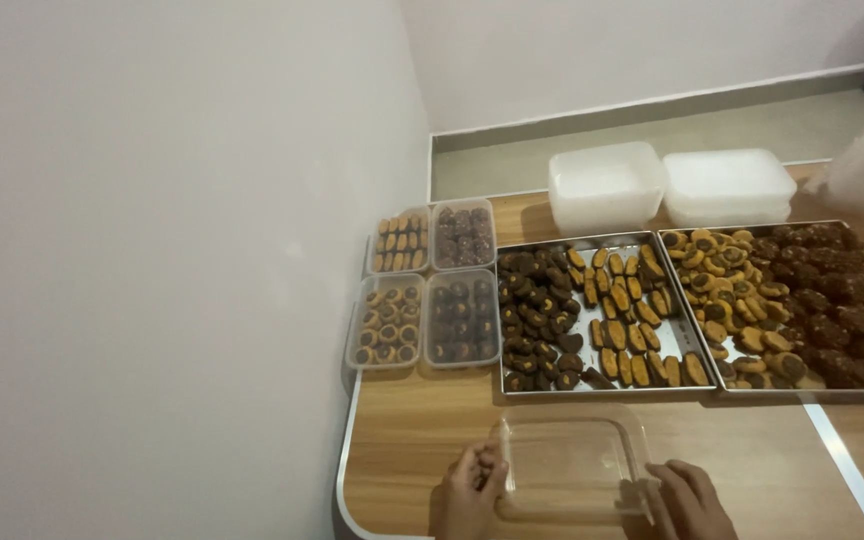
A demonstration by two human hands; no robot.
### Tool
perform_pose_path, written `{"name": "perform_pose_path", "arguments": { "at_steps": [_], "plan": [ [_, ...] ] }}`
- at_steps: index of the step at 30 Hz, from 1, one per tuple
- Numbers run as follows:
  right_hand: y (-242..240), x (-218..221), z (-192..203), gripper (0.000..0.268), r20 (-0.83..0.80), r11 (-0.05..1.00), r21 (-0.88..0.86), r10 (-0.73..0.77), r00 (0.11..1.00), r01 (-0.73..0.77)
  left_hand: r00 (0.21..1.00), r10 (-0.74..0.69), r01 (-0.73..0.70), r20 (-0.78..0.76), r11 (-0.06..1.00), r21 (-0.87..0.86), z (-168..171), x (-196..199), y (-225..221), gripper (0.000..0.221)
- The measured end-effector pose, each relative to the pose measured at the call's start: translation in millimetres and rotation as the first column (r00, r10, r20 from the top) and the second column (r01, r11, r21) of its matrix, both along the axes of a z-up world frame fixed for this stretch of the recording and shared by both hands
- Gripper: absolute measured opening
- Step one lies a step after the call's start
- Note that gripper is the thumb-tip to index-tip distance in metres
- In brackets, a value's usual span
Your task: Arranging various types of cookies from large trays into smaller plastic containers for retail packaging.
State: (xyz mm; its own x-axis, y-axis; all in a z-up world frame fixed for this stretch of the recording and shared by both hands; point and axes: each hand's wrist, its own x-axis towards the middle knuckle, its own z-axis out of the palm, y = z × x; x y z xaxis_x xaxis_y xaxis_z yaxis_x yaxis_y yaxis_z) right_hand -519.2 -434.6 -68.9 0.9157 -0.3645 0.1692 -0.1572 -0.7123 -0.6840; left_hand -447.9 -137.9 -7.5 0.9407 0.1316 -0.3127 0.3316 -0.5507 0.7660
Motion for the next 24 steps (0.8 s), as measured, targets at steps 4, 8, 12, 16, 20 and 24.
{"name": "perform_pose_path", "arguments": {
  "at_steps": [4,8,12,16,20,24],
  "plan": [
    [20,-3,36,0.034,0.033,1.0,0.02,0.022,0.999,-0.022,0.993,0.037,-0.047,-0.11,0.995,-0.088,21,5,-3,0.03],
    [12,2,39,0.035,-0.074,0.998,0.031,0.052,0.996,-0.05,0.996,0.093,-0.094,-0.016,0.986,-0.141,-13,11,-3,0.025],
    [3,4,22,0.032,-0.106,0.999,0.046,0.007,0.994,-0.002,0.989,0.149,-0.148,-0.008,0.977,-0.154,-21,10,-6,0.026],
    [-11,6,13,0.039,-0.011,0.988,-0.036,0.147,0.989,-0.148,0.988,0.126,-0.115,0.087,0.986,-0.122,-27,8,-5,0.028],
    [-1,2,36,0.036,0.139,0.983,-0.028,0.184,0.973,-0.182,0.962,0.233,-0.179,0.141,0.931,-0.319,-48,7,-7,0.028],
    [-21,8,28,0.048,-0.065,0.977,0.104,0.193,0.979,-0.186,0.934,0.343,-0.228,0.1,0.787,-0.573,-64,10,-7,0.028]
  ]
}}
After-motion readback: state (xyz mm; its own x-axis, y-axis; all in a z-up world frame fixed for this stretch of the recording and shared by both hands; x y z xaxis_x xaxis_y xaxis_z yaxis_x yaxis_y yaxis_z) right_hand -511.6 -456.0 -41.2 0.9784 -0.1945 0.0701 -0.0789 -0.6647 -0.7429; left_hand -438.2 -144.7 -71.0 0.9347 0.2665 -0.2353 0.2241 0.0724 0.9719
